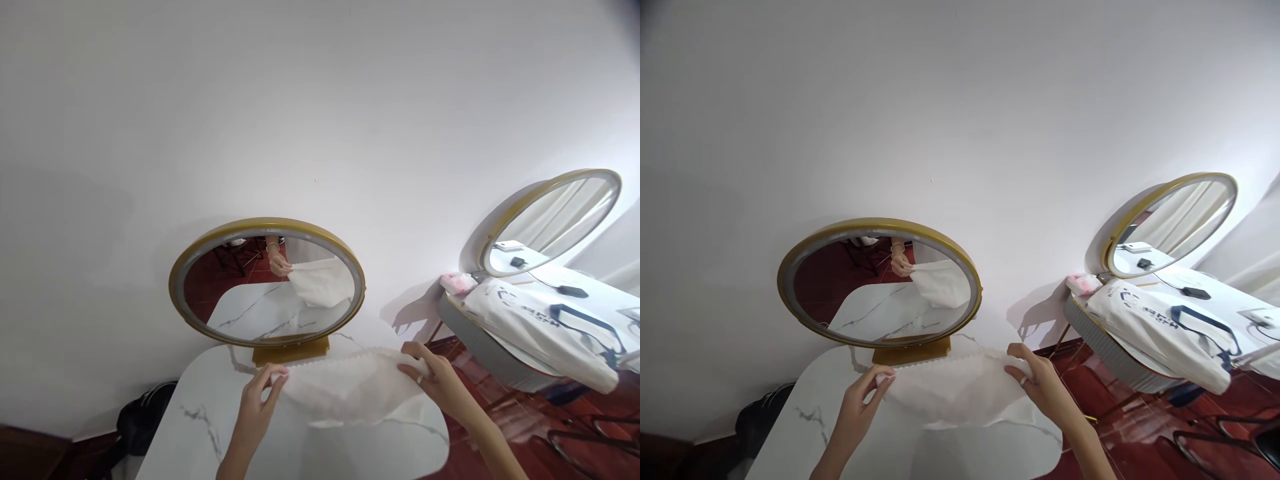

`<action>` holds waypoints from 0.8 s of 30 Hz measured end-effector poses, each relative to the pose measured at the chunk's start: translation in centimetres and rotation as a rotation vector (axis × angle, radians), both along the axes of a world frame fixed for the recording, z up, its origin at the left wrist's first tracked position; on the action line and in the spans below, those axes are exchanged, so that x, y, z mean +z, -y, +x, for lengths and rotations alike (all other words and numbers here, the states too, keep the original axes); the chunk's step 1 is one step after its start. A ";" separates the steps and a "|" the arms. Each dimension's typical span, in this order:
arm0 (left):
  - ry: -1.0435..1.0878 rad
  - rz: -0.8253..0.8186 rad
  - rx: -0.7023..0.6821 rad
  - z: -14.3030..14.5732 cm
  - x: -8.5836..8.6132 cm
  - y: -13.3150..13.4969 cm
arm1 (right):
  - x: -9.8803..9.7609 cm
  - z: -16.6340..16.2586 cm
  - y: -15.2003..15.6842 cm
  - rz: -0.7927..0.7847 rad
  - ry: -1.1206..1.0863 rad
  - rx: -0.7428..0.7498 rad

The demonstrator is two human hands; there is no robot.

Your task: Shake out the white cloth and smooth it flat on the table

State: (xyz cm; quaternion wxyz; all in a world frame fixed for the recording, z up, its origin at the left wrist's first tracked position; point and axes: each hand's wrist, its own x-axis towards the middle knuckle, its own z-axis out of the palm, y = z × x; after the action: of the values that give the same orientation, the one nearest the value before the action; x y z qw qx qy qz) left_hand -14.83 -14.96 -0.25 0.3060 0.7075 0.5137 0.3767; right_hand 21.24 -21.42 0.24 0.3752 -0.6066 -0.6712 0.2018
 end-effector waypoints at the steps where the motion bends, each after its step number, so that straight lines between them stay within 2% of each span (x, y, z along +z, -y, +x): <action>1: -0.014 0.027 -0.006 0.0 0.2 0.0 | 0.3 0.2 0.2 -0.030 0.020 0.038; 5: -0.080 0.089 -0.062 -0.2 0.6 0.1 | 1.2 0.8 0.7 -0.136 0.101 0.073; 9: -0.096 0.080 -0.066 -0.5 1.1 0.6 | 0.9 1.4 0.9 -0.199 0.083 0.040; 12: -0.060 0.058 -0.035 -0.6 1.5 0.9 | 0.0 1.9 1.0 -0.229 0.022 0.044; 17: -0.006 0.050 -0.017 -0.6 1.8 1.0 | -0.9 2.5 1.8 -0.329 -0.209 0.175; 20: 0.094 -0.038 -0.051 -0.7 2.4 1.1 | -0.2 2.5 2.8 -0.361 -0.345 0.233; 24: 0.235 -0.130 -0.129 -1.5 4.2 1.2 | 2.5 2.5 4.0 -0.238 -0.435 0.241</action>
State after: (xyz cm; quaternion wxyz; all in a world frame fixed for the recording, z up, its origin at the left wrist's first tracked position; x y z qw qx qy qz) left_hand -16.31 -16.17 3.96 0.4328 0.6688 0.4513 0.4022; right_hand 23.78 -25.42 2.75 0.4097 -0.5047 -0.6139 0.4479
